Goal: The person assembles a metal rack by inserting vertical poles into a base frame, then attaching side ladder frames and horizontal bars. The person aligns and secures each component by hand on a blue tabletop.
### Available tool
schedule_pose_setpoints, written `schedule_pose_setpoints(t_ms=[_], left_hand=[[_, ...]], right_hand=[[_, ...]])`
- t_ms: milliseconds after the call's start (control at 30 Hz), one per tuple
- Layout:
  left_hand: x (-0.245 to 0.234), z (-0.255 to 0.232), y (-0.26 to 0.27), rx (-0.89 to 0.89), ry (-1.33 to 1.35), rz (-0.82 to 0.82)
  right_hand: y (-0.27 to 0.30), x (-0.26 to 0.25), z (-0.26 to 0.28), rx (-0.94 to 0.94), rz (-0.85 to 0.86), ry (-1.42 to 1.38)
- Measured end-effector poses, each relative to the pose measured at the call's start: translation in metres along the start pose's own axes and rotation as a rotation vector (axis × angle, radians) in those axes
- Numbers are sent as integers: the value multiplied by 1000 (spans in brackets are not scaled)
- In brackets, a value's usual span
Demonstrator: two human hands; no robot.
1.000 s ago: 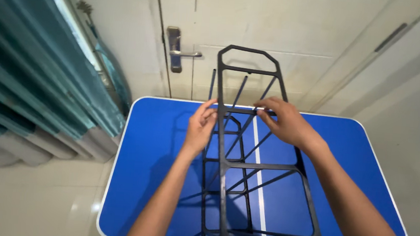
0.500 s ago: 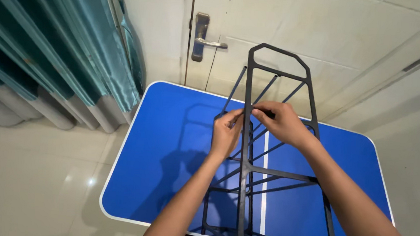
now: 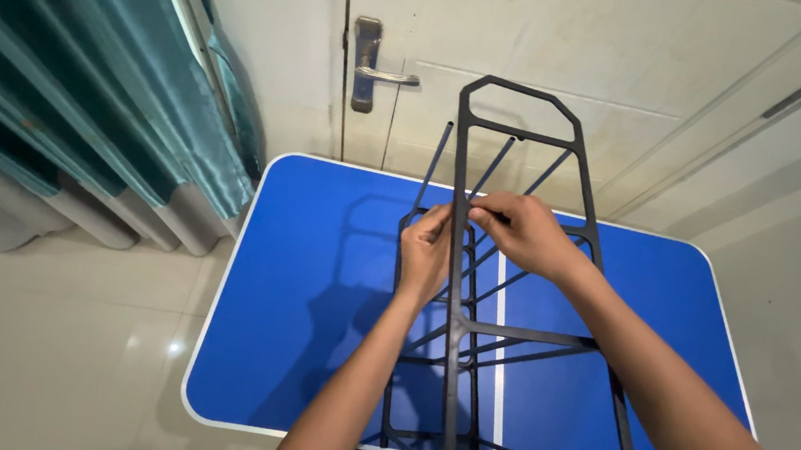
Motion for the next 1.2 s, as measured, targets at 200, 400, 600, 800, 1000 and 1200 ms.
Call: schedule_pose_setpoints(t_ms=[200,400,600,800,1000,1200], left_hand=[[-6,31,1,-98,210,-33],[-11,43,1,-98,245,69],[-16,56,2,-154,357,48],[-18,58,0,-195,441,78],[-17,43,-8,-200,437,185],[-16,24,-15,-280,535,184]], right_hand=[[1,-2,2,3,2,-8],[2,-3,-1,72,11,-3],[3,-1,4,2,11,-17],[2,1,4,54,52,-43],[-1,3,1,28,58,-42],[-1,4,6,-67,59,-99]])
Point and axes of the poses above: each hand's wrist, its own y-axis away from the middle knuckle, its own x-axis out of the palm, z = x × y, the point moved 7 cm from there along -y, towards the middle knuckle, and after that the axes turned 15 degrees about x, right-handed, at the moved point
